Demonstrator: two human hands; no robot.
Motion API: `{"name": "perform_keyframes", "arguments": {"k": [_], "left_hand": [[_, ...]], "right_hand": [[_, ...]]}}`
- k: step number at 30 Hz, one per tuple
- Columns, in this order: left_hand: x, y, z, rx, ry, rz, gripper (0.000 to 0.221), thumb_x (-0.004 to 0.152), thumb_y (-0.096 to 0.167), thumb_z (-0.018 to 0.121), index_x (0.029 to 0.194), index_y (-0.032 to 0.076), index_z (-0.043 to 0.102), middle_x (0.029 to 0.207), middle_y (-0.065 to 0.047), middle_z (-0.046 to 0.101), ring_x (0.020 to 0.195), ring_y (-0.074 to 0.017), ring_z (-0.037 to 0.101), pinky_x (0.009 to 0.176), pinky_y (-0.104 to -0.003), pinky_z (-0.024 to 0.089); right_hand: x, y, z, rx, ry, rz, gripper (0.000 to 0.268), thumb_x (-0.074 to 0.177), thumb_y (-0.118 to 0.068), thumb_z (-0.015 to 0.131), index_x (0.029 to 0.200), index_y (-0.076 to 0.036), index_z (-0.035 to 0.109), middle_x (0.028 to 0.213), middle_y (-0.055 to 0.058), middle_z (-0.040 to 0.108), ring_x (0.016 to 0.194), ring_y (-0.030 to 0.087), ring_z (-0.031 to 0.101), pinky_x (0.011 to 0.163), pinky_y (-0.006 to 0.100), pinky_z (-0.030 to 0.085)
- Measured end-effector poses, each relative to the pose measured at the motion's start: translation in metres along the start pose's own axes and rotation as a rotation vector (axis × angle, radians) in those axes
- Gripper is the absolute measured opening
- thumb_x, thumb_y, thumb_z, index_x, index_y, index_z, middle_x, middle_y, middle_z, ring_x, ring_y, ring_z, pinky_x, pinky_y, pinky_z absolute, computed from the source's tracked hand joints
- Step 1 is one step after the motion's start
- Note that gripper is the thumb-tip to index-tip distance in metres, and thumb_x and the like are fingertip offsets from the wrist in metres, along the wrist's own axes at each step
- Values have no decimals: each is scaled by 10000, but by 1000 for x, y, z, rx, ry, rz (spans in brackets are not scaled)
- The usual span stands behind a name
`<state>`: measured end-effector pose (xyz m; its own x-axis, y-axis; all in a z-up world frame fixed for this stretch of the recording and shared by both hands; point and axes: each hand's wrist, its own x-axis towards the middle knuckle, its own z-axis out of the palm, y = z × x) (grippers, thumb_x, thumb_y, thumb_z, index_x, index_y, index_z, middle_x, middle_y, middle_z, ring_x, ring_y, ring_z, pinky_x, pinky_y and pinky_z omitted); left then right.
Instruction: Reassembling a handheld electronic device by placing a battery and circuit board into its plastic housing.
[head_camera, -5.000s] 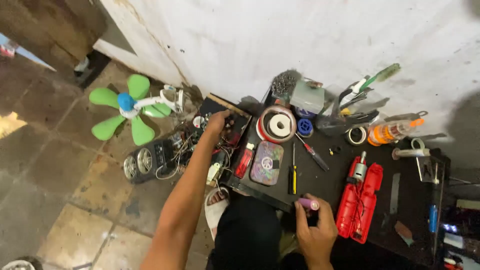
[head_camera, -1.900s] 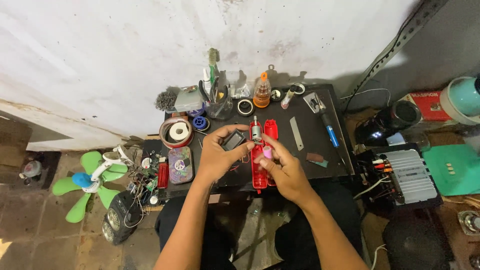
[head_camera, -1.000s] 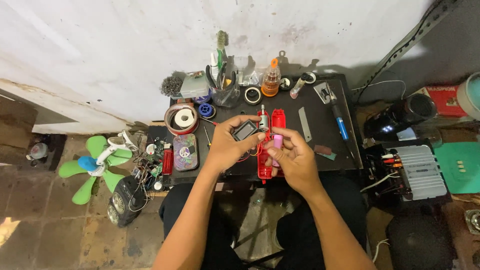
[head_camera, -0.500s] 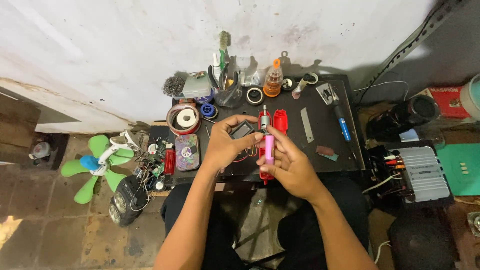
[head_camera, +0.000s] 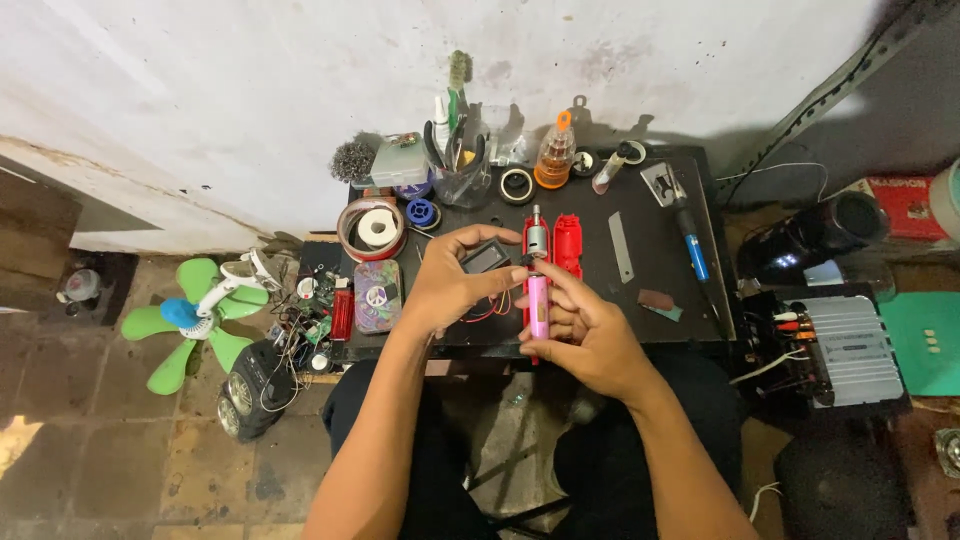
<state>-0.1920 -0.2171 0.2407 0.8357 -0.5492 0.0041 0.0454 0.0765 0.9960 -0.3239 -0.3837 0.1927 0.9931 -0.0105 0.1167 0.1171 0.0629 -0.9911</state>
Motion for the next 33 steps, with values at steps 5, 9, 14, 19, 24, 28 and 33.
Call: {"name": "perform_keyframes", "arguments": {"k": [5, 9, 14, 19, 24, 28, 33], "left_hand": [[-6, 6, 1, 4, -5, -35, 393, 756, 112, 859, 1111, -22, 757, 803, -190, 731, 575, -153, 657, 456, -229, 523], [0, -9, -2, -65, 42, -145, 412, 855, 238, 826, 1159, -24, 736, 823, -228, 730, 567, -154, 652, 373, -216, 481], [3, -6, -7, -469, 137, -318, 498, 932, 295, 712, 1281, -43, 603, 886, -173, 690, 597, -96, 581, 354, -131, 367], [5, -7, -17, -962, 123, -423, 419, 992, 267, 644, 1308, 11, 543, 859, -91, 668, 601, -50, 576, 353, -94, 353], [-1, -9, -17, -1184, 16, -401, 338, 1037, 260, 587, 1294, 45, 542, 886, -82, 663, 626, -56, 566, 352, -105, 375], [-1, -12, -17, -1187, 21, -389, 356, 1034, 264, 594, 1308, 46, 527, 890, -68, 651, 632, -46, 565, 354, -98, 385], [2, -19, -22, -1197, 22, -384, 354, 1030, 286, 600, 1303, 68, 541, 886, -61, 648, 630, -47, 552, 354, -105, 377]], "right_hand": [[0, -1, 1, -7, 34, -9, 946, 708, 118, 850, 1531, 30, 392, 1150, 245, 719, 847, 229, 758, 751, 354, 657], [0, 5, 4, 33, 79, -23, 968, 671, 123, 877, 1517, 37, 414, 1070, 228, 727, 844, 219, 750, 748, 334, 650], [2, 9, 10, 32, 164, -35, 970, 681, 90, 887, 1521, 28, 404, 1032, 225, 715, 845, 219, 743, 741, 332, 648], [4, 22, 17, -19, 263, 1, 971, 696, 26, 906, 1530, 5, 409, 1010, 195, 713, 842, 186, 703, 737, 305, 619], [5, 38, 32, -3, 317, -50, 1035, 639, 50, 934, 1533, -35, 420, 970, 173, 709, 788, 176, 706, 680, 283, 622], [5, 60, 44, 54, 337, -41, 1076, 615, 64, 943, 1539, -33, 401, 973, 175, 707, 790, 177, 704, 681, 277, 623], [7, 81, 50, 120, 430, 13, 1146, 553, 55, 970, 1537, -28, 389, 977, 190, 701, 768, 196, 719, 649, 273, 635]]}}
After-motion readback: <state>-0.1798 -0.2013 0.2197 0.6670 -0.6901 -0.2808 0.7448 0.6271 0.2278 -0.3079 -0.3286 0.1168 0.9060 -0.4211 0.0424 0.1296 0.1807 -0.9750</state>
